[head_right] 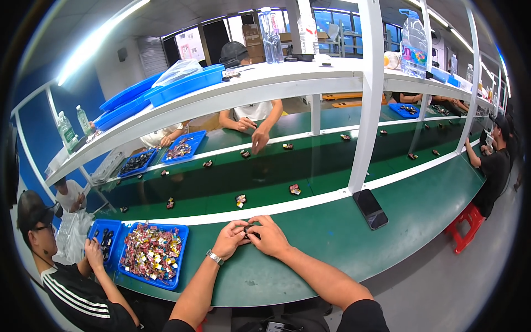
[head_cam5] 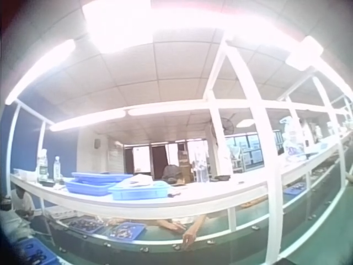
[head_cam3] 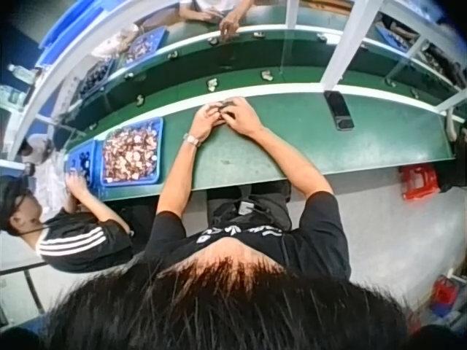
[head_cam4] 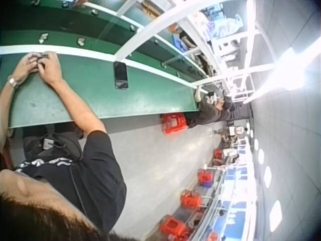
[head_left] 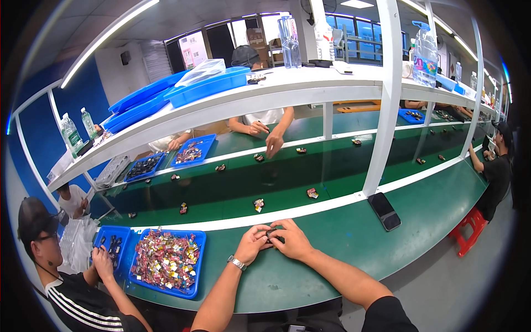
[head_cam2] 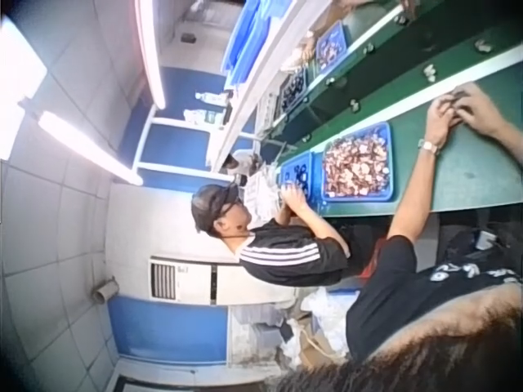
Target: Assembling small mechanical components or toy parts on a factory assembly line.
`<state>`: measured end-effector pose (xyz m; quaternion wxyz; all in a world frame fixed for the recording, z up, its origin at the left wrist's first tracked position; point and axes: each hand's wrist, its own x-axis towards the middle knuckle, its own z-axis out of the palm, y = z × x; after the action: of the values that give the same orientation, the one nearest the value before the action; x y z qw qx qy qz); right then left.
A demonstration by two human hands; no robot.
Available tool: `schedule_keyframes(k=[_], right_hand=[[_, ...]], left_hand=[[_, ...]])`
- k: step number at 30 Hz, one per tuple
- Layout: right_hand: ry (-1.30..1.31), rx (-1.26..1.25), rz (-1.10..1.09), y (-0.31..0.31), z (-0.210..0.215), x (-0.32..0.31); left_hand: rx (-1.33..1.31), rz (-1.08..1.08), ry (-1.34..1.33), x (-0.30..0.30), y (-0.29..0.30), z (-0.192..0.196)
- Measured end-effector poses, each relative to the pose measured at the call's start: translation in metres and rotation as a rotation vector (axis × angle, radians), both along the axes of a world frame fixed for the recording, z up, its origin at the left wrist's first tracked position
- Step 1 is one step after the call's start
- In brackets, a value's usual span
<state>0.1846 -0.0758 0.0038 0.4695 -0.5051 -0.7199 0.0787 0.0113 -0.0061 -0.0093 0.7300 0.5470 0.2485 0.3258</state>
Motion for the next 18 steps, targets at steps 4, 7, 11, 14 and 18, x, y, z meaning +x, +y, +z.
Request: schedule_keyframes(k=[4, 7, 11, 14, 18], right_hand=[[0.002, 0.011, 0.013, 0.0, 0.0, 0.0], [0.026, -0.003, 0.022, -0.001, 0.001, -0.002], [0.056, -0.017, -0.019, 0.0, -0.003, -0.006], [0.084, 0.016, -0.01, 0.002, -0.004, -0.009], [0.003, 0.143, -0.006, 0.004, 0.0, -0.01]], left_hand=[[-0.005, -0.006, -0.02, -0.001, 0.001, -0.001], [-0.019, -0.004, -0.027, -0.001, 0.002, -0.003], [-0.015, -0.006, -0.02, -0.001, 0.002, -0.004], [-0.007, -0.009, -0.011, -0.001, 0.002, -0.005], [-0.004, 0.044, -0.065, 0.0, 0.004, -0.008]])
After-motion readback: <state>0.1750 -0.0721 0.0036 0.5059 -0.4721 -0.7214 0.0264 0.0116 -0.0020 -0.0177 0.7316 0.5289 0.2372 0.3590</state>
